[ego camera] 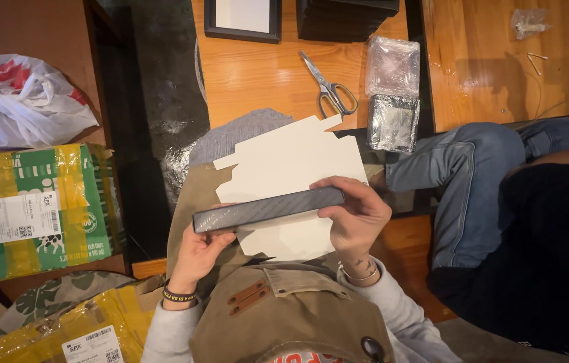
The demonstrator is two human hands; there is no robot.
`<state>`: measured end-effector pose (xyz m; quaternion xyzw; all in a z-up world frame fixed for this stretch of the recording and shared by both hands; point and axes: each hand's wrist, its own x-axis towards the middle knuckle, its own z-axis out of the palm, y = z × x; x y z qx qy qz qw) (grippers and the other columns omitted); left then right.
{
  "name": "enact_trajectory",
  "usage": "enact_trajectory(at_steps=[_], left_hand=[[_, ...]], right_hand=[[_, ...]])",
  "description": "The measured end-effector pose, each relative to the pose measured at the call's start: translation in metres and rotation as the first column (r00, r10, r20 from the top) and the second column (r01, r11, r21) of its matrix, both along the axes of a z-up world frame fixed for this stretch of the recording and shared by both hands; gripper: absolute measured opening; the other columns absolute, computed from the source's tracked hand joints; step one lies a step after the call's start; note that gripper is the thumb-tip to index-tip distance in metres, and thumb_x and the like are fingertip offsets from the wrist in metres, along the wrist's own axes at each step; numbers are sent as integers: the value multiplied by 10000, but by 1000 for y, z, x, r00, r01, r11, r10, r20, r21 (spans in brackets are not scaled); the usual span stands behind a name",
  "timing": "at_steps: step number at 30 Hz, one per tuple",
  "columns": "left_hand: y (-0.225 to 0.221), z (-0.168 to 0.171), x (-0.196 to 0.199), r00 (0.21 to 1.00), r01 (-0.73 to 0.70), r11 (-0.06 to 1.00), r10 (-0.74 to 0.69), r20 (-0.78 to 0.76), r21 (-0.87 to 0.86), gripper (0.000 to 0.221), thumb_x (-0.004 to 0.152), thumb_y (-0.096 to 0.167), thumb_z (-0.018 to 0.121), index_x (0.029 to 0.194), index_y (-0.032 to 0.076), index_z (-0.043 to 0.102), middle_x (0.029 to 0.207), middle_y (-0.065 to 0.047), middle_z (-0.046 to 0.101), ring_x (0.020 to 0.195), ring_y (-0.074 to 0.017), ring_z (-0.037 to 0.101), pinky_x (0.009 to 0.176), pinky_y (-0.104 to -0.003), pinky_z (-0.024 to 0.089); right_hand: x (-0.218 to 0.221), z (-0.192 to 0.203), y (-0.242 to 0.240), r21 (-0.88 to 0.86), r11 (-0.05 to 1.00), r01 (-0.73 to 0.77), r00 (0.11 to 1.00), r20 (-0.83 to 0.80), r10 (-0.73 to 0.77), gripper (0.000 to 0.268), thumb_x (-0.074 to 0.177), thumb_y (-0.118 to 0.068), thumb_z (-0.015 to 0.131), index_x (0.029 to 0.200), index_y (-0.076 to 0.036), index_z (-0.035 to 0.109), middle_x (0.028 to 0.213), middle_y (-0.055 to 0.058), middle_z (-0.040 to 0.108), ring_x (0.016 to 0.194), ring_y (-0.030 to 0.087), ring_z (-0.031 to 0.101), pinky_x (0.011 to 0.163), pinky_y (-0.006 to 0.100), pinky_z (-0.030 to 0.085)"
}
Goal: Manually folding and assembling small cardboard boxes by following pre-scored lines and tucking in tabs.
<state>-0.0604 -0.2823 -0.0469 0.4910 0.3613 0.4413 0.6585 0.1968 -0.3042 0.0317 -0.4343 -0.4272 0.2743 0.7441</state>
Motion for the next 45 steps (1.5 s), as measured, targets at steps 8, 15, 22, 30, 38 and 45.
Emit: enact_trajectory(at_steps=[8,15,22,30,38,45], left_hand=[[22,47,30,970,-185,980,172,-172,-66,340,827,56,720,1133,16,577,981,-98,690,925,-142,605,826,-367,555],[31,50,42,907,-422,905,421,-26,-51,395,944,69,585,1314,40,452,1201,-96,651,1073,-140,598,928,-367,551],[27,52,44,915,-398,915,401,-40,67,479,936,64,577,1378,26,396,1288,-128,602,1156,-158,557,1015,-394,495],[17,13,40,922,-249,899,334,195,-361,695,973,220,481,1566,160,122,855,-8,421,723,-103,480,608,-325,531],[39,71,28,979,-146,988,153,138,-55,462,955,294,444,1370,91,430,1302,-245,557,996,-348,691,655,-450,676],[37,53,15,961,-265,960,270,56,-92,398,944,199,433,1292,20,508,1202,-251,610,905,-353,710,557,-470,675]], right_hand=[[7,6,29,-408,891,-200,970,-208,123,578,852,-20,691,1360,-26,414,1045,230,677,944,236,673,816,340,588],[-10,16,31,-574,818,30,999,1,-36,294,775,-36,793,1048,10,694,938,204,733,809,210,720,729,309,604],[-10,-1,30,-580,805,121,980,-60,-191,272,688,-5,860,932,-17,738,788,139,727,703,106,643,694,246,585],[37,-8,51,-764,595,-250,935,-350,-57,269,824,-142,708,991,65,665,719,126,656,542,306,686,494,268,489],[182,29,201,-513,830,217,883,-259,-391,251,861,-176,715,751,-3,571,556,93,539,517,241,646,538,324,577],[220,10,287,-582,772,257,795,-327,-511,448,763,-147,781,1048,98,537,726,126,485,589,336,705,603,377,688]])
